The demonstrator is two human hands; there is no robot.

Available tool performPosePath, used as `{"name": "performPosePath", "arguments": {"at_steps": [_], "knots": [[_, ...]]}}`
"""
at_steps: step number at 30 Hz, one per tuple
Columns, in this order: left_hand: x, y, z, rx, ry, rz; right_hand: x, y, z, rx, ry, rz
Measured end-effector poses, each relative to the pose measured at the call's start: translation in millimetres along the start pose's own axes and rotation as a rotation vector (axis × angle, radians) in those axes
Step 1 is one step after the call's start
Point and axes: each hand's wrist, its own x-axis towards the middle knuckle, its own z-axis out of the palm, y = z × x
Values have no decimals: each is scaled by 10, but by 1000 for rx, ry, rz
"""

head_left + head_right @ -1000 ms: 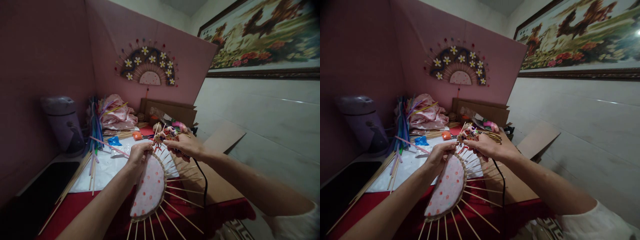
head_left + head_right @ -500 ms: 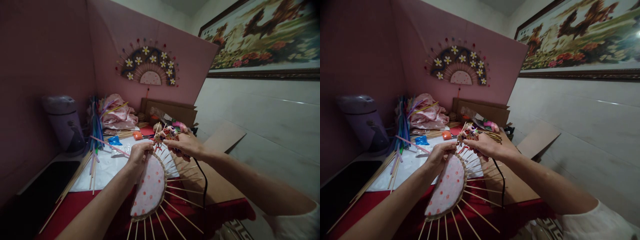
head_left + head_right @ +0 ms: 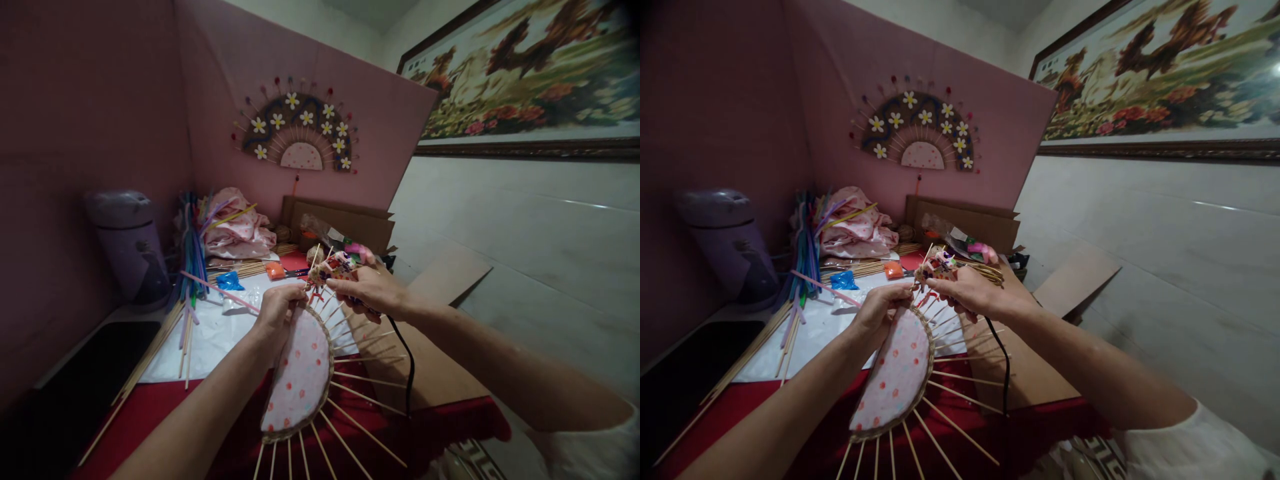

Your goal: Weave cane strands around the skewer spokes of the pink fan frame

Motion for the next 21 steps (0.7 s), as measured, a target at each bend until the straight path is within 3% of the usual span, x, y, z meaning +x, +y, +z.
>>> {"name": "performPosePath", "arguments": {"at_steps": [11, 21], "knots": [[-36, 56, 45, 10, 59, -25, -22, -30, -7, 23, 36, 1], [-40, 52, 42, -8, 40, -38, -20, -27, 16, 19, 19, 3]]}}
